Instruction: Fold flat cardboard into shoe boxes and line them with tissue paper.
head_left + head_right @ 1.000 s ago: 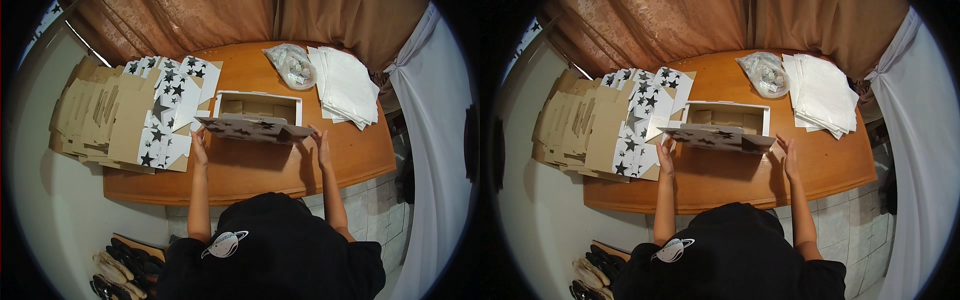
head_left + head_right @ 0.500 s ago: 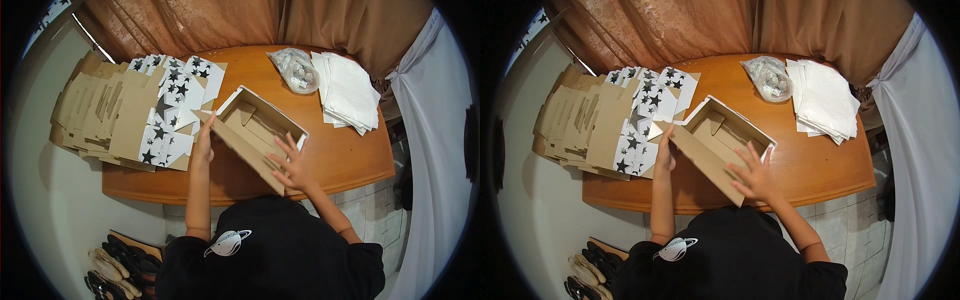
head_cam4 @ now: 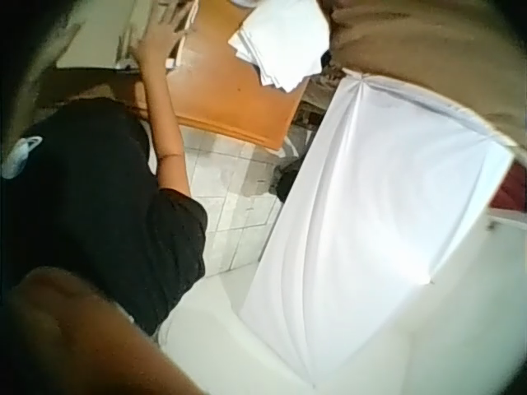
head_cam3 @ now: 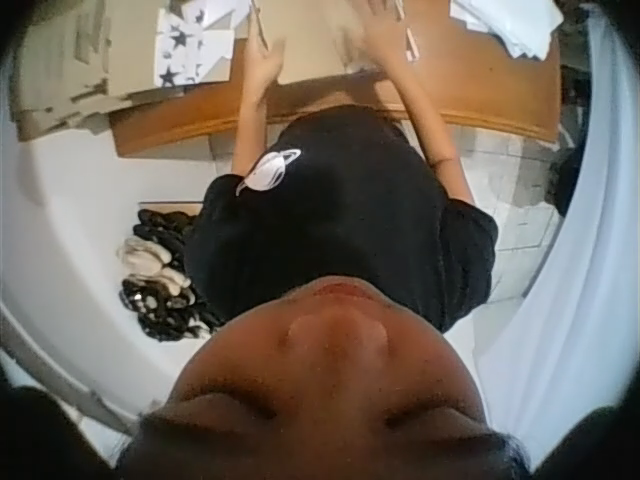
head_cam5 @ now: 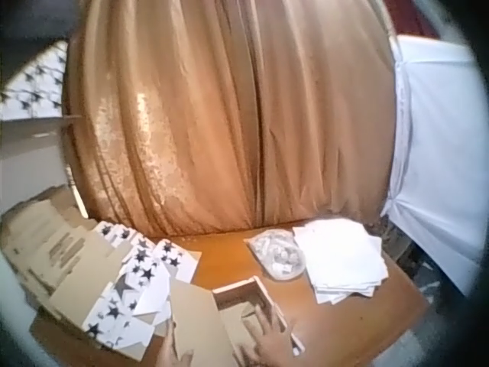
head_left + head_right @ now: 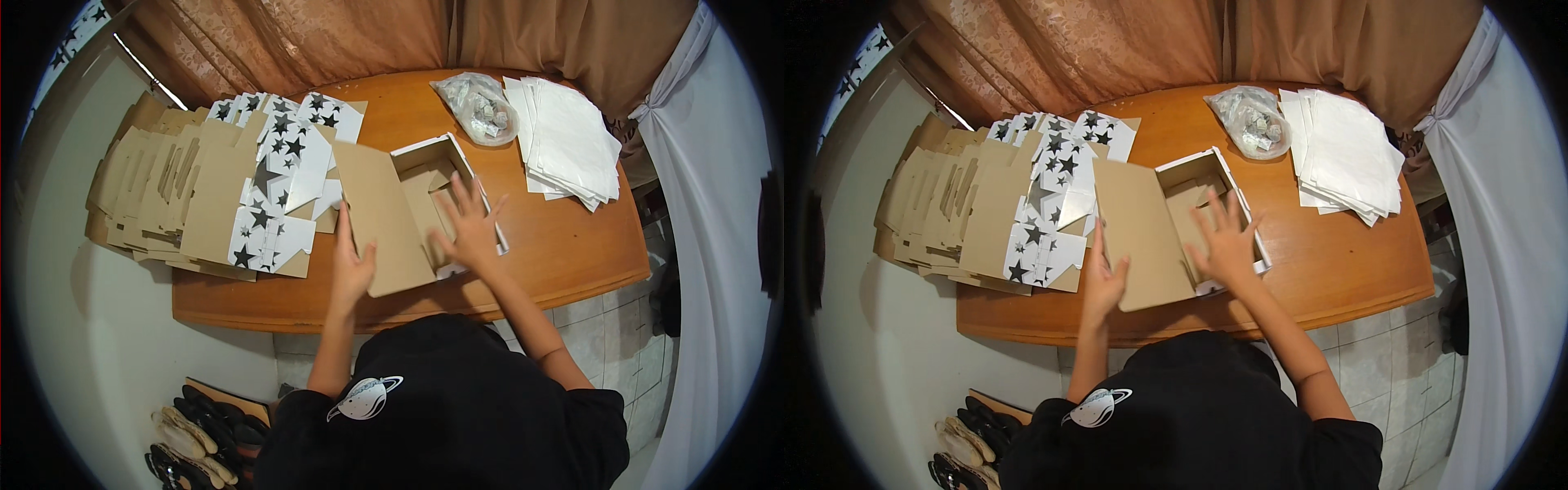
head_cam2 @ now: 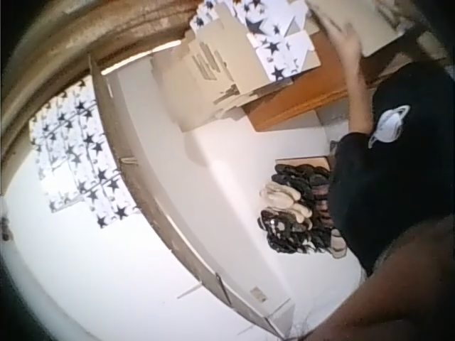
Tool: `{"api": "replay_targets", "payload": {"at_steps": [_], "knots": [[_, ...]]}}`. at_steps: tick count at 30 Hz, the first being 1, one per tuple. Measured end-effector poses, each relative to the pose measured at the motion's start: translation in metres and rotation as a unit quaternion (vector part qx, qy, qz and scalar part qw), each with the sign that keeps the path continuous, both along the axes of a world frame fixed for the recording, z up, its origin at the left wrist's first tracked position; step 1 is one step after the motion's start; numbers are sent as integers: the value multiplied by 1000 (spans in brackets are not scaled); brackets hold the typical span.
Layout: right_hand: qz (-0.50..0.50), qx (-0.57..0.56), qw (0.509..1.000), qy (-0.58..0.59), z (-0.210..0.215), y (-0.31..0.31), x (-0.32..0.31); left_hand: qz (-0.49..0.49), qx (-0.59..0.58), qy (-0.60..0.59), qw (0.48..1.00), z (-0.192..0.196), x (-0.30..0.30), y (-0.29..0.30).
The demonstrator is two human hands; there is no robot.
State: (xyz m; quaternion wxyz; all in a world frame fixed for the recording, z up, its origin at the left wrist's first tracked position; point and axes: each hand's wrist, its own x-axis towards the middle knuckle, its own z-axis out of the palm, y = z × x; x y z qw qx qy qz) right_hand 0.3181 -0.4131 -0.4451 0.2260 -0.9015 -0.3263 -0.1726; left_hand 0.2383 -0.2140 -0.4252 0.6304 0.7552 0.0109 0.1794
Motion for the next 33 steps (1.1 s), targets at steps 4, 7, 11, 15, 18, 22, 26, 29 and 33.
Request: {"api": "replay_targets", "payload": {"at_steps": [4,7,11,15,18,22,26,29,33], "knots": [[-131,-165,974,83,-28,-49,26,-105,34,70,991,21,26,48],[-116,-211,965,108,-36,-54,5,-210,99,179,956,25,58,97],[-59,-268,958,88,-39,-45,-49,-225,160,187,943,32,89,98],[13,-373,916,148,-22,-27,-55,141,604,112,777,10,94,37],[26,-305,914,266,-8,-8,-14,53,607,6,793,-18,72,-3],[-132,-185,926,300,-52,19,35,-23,560,43,827,-59,31,-33],[-181,-340,832,399,-82,25,72,-16,512,109,852,-75,12,-36],[-146,-341,787,492,-89,20,74,13,521,126,844,-69,8,-38],[-213,-392,749,490,-100,27,72,9,501,116,858,-67,11,-38]]}}
